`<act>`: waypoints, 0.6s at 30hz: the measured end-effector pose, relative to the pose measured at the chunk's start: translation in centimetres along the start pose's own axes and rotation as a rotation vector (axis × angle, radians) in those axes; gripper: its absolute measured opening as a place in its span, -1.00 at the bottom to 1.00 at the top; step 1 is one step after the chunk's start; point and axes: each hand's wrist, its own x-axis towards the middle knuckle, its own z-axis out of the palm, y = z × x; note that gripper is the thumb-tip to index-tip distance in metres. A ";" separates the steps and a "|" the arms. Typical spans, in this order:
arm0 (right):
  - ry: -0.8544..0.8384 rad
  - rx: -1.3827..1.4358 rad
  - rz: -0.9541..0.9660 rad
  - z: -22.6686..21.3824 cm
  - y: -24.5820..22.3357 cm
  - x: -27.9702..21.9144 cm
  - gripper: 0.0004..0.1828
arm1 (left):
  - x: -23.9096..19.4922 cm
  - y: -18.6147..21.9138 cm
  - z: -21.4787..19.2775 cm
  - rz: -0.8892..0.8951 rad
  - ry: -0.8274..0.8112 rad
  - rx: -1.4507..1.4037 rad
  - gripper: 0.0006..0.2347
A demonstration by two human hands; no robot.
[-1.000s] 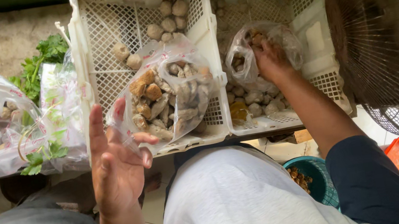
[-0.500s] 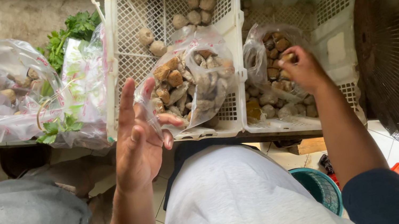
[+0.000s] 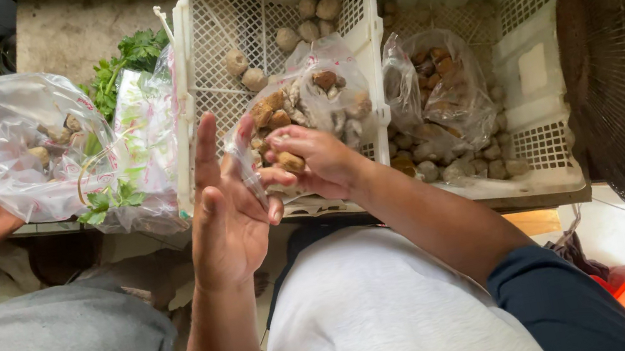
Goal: The person sorts round meatballs from white crates into plastic bags. They handle the meatballs by hand, placing them into bags held open in the other hand, and occasionally inspect individual pieces before bagging.
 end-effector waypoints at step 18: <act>0.416 -0.582 -0.522 -14.2 -8.2 -16.3 -0.82 | -0.2 0.9 -1.9 -0.010 0.016 -0.010 -0.32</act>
